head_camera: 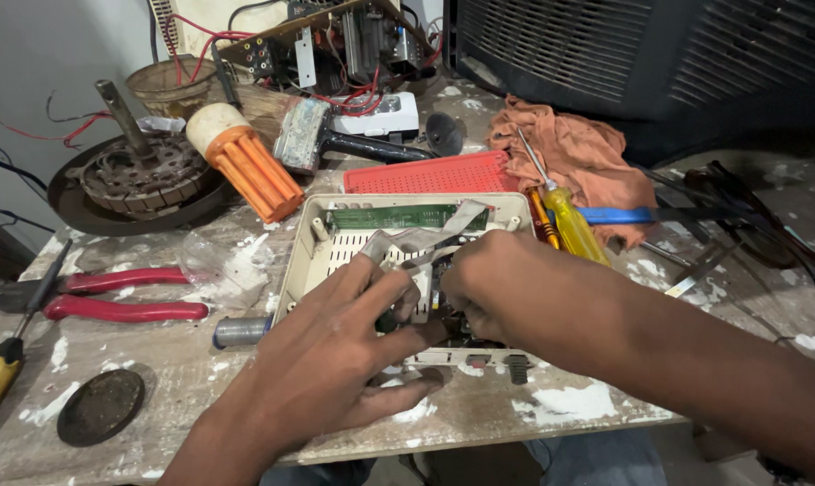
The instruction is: The person works on the internal circuit board of an open fiber modem on a cluttered workbench, fitting a component by hand. They then place the red perforated top cover onto the case, press it down along the edges, and turn the closed unit over on the bench.
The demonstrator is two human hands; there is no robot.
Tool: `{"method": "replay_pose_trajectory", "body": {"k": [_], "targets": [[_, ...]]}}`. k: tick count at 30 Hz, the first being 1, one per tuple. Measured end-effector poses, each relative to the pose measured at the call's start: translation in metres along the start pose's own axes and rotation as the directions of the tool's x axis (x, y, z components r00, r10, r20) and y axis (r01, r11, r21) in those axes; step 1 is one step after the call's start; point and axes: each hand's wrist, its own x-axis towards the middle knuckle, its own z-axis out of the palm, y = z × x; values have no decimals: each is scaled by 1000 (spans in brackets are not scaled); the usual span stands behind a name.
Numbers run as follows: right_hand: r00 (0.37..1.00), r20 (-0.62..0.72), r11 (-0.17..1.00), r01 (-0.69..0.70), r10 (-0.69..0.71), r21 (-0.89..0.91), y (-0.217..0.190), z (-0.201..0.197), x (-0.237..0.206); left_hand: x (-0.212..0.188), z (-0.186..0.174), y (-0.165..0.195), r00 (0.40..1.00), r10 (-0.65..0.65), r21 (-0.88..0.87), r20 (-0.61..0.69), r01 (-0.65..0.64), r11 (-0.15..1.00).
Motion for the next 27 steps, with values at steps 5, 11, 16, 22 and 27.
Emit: {"method": "replay_pose_trajectory", "body": {"k": [5,11,16,22,27], "targets": [[999,-32,999,22,-21,38,3,0,2,-1,-2,1,1000,6,-4,-5,-6,1000],[999,-26,999,-20,21,27,1,-1,2,0,-1,-1,1000,10,16,22,-10,1000],[998,-9,995,-59,60,83,0,-5,1,-1,-1,-1,1000,17,23,2,-17,1000],[999,-35,995,-25,29,100,3,-4,1,-5,0,-1,999,20,19,-27,-20,1000],[997,-77,991,15,-5,133,10,1,4,-6,4,-1,993,48,55,-112,-42,998]]}}
